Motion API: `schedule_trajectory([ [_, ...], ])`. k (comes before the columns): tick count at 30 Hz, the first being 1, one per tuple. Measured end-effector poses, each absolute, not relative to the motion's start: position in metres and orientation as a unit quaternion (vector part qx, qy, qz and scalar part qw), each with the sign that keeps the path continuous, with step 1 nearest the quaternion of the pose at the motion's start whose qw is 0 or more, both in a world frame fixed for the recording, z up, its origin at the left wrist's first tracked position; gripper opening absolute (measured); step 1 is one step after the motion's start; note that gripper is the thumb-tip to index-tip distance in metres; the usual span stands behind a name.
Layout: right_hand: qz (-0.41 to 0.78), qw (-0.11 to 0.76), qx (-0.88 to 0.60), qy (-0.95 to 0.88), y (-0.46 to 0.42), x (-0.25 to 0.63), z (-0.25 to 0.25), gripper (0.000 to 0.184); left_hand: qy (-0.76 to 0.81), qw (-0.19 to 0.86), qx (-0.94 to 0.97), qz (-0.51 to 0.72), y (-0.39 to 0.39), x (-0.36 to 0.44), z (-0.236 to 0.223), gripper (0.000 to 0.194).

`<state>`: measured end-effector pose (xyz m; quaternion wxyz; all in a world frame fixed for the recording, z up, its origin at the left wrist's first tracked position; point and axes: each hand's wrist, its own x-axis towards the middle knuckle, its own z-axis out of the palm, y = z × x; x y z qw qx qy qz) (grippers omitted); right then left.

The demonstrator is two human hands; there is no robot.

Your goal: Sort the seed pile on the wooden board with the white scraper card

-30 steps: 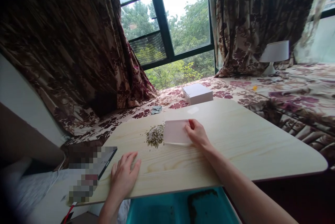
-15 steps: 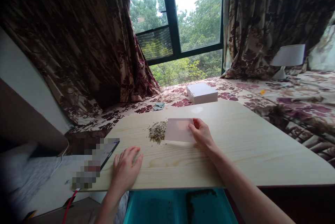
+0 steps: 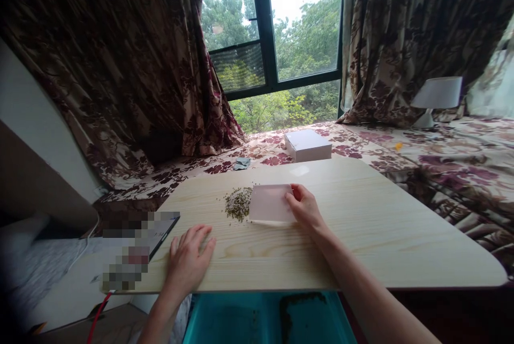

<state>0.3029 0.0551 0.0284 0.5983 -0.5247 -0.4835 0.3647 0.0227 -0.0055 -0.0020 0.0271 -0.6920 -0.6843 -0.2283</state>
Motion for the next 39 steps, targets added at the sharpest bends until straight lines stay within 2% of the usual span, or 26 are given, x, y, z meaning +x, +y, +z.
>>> schedule_trajectory([
  [13, 0.326, 0.599, -0.552, -0.480, 0.058, 0.307, 0.026, 0.025, -0.684, 0.031, -0.691, -0.231, -0.006, 0.023, -0.001, 0.030],
  [23, 0.365, 0.582, -0.535, -0.492, 0.055, 0.304, 0.028, 0.025, -0.682, 0.030, -0.692, -0.235, -0.005, 0.023, -0.002, 0.030],
  [31, 0.376, 0.609, -0.478, -0.508, 0.062, 0.300, 0.022, 0.033, -0.681, 0.030, -0.691, -0.239, -0.005, 0.022, -0.003, 0.030],
  [39, 0.393, 0.612, -0.471, -0.499, 0.062, 0.299, 0.020, 0.033, -0.681, 0.028, -0.691, -0.240, -0.006, 0.023, -0.002, 0.030],
])
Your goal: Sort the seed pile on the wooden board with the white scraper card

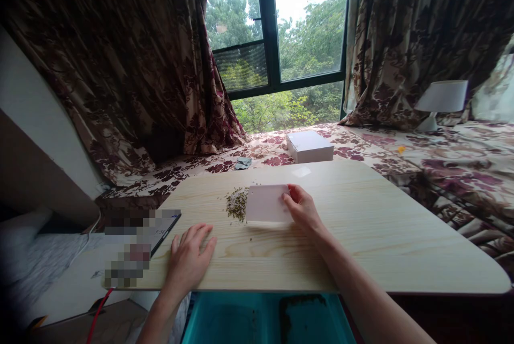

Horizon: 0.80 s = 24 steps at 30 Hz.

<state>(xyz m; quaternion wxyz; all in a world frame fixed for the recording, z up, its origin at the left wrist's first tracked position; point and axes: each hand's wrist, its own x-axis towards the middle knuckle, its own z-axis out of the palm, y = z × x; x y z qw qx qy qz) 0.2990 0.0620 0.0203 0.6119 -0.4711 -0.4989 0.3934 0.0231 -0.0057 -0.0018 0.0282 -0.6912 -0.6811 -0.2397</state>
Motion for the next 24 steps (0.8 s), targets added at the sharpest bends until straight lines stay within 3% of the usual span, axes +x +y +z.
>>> schedule_trajectory([
  [24, 0.388, 0.607, -0.459, -0.521, 0.0585, 0.2957, 0.0231, 0.026, -0.680, 0.035, -0.692, -0.238, -0.0045, 0.0212, -0.0041, 0.029],
])
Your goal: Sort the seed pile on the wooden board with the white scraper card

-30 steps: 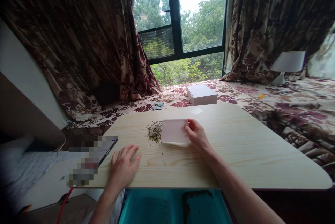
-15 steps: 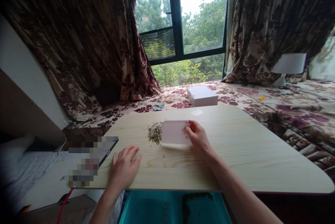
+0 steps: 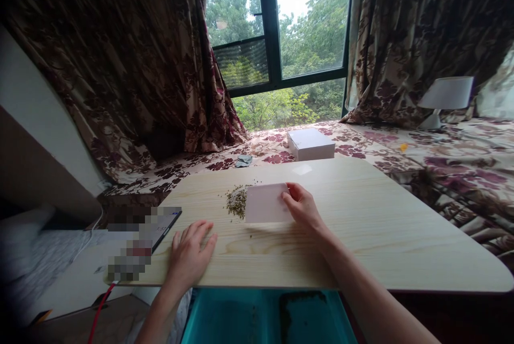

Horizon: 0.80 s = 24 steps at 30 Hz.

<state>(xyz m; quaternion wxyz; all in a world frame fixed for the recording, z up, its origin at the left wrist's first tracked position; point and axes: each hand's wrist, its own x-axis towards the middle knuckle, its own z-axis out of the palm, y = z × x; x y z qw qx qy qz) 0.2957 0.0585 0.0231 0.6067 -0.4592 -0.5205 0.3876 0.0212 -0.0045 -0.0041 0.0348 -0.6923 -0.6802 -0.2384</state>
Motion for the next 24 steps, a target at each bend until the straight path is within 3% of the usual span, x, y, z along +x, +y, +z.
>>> schedule_trajectory([
  [24, 0.367, 0.609, -0.497, -0.497, 0.0582, 0.2987, 0.0231, 0.027, -0.684, 0.022, -0.691, -0.232, -0.0059, 0.0228, -0.0004, 0.030],
])
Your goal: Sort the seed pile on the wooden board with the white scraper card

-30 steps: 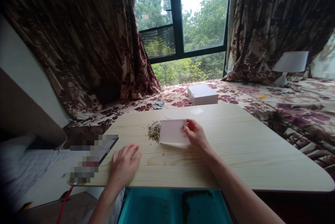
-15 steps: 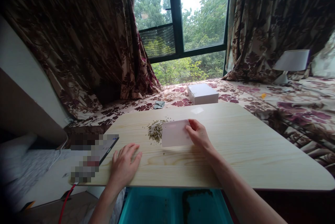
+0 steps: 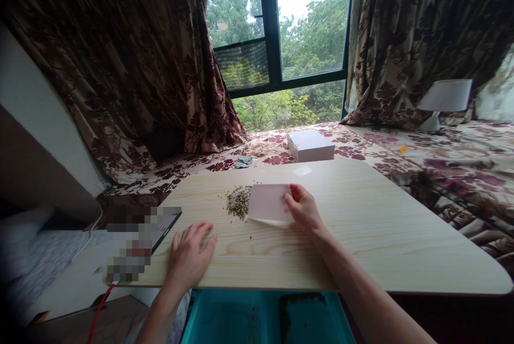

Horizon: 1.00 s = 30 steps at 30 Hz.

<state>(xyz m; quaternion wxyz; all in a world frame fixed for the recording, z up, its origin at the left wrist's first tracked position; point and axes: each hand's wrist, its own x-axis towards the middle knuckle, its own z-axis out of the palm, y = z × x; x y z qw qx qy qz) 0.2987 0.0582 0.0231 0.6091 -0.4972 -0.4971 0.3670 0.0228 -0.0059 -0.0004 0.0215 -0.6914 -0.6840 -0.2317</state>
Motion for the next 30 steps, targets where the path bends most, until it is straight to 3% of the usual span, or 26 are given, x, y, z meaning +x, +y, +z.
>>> schedule_trajectory([
  [7, 0.359, 0.577, -0.528, -0.509, 0.0545, 0.3036, 0.0275, 0.020, -0.684, 0.041, -0.690, -0.233, -0.0049, 0.0219, -0.0030, 0.029],
  [30, 0.369, 0.601, -0.479, -0.524, 0.0636, 0.2953, 0.0177, 0.030, -0.678, 0.050, -0.696, -0.229, -0.0046, 0.0212, -0.0037, 0.029],
])
